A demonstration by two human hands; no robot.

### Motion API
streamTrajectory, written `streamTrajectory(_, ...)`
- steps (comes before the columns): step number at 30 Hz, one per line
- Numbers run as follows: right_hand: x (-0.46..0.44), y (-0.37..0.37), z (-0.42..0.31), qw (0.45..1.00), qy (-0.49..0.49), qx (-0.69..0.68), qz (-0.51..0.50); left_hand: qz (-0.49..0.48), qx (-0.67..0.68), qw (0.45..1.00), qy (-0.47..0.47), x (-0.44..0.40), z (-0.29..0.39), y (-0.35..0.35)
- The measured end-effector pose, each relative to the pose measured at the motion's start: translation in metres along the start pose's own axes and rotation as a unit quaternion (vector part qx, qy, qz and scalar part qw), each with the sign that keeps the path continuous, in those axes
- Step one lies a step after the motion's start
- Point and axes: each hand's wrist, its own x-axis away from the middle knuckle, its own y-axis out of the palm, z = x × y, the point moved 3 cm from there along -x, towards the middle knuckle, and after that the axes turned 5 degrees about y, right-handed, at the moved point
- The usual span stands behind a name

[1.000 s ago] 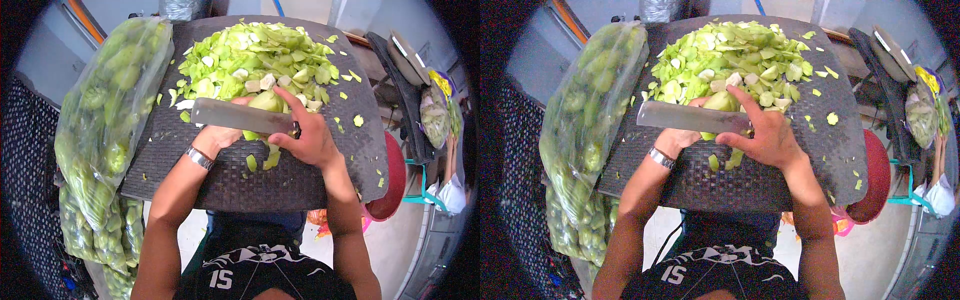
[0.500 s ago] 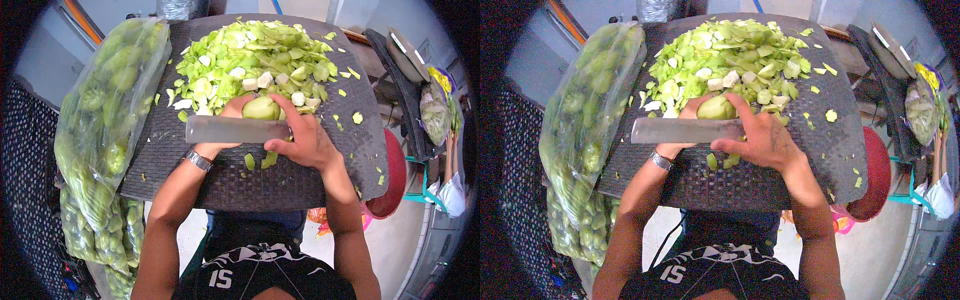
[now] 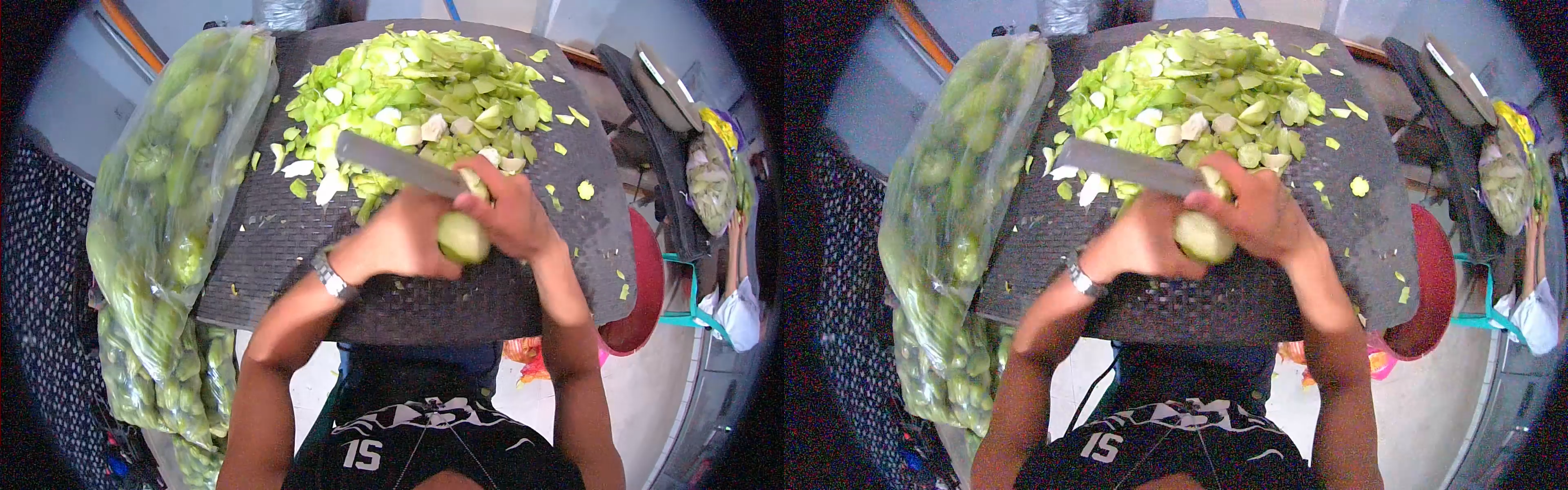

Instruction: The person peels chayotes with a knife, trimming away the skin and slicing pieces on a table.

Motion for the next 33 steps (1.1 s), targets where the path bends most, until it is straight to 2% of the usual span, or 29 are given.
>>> streamTrajectory(2, -0.006, -0.011, 0.001, 0.998, 0.034, -0.044, 0.006, -0.107, 0.138, 0.974, -0.147, -0.008, 0.005, 0.011)
streamTrajectory(6, -0.008, -0.014, 0.016, 0.983, 0.154, -0.089, 0.041, 0.040, 0.151, 0.971, -0.182, -0.003, -0.018, 0.004)
streamTrajectory(7, -0.009, -0.016, 0.013, 0.984, 0.148, -0.068, 0.075, 0.069, 0.272, 0.939, -0.200, -0.001, -0.028, 0.001)
streamTrajectory(8, -0.010, -0.016, 0.018, 0.982, 0.152, -0.055, 0.095, 0.096, 0.293, 0.924, -0.225, 0.001, -0.038, -0.005)
streamTrajectory(10, -0.012, -0.013, 0.029, 0.977, 0.161, -0.031, 0.134, 0.192, 0.485, 0.825, -0.219, -0.002, -0.046, -0.007)
streamTrajectory(13, -0.011, -0.013, 0.030, 0.958, 0.265, -0.068, 0.085, 0.249, 0.624, 0.706, -0.225, -0.002, -0.053, -0.012)
streamTrajectory(16, -0.011, -0.010, 0.032, 0.960, 0.255, -0.026, 0.113, 0.189, 0.711, 0.630, -0.250, 0.005, -0.057, -0.014)
streamTrajectory(19, -0.008, -0.008, 0.020, 0.967, 0.229, 0.006, 0.114, 0.210, 0.701, 0.632, -0.256, 0.001, -0.059, -0.008)
streamTrajectory(22, -0.006, -0.007, 0.004, 0.978, 0.187, -0.030, 0.088, 0.233, 0.689, 0.611, -0.313, -0.001, -0.057, -0.004)
streamTrajectory(25, -0.001, -0.003, -0.011, 0.996, 0.074, 0.019, 0.048, 0.229, 0.686, 0.635, -0.272, 0.002, -0.067, 0.003)
streamTrajectory(28, 0.008, 0.012, -0.027, 0.998, -0.015, 0.040, 0.034, 0.137, 0.814, 0.487, -0.284, -0.003, -0.061, 0.012)
streamTrajectory(29, 0.010, 0.016, -0.031, 0.997, -0.043, 0.047, 0.031, 0.151, 0.796, 0.528, -0.255, -0.003, -0.056, 0.011)
streamTrajectory(33, 0.011, 0.019, -0.029, 0.998, -0.015, 0.060, 0.033, 0.165, 0.760, 0.571, -0.262, -0.008, -0.040, 0.005)
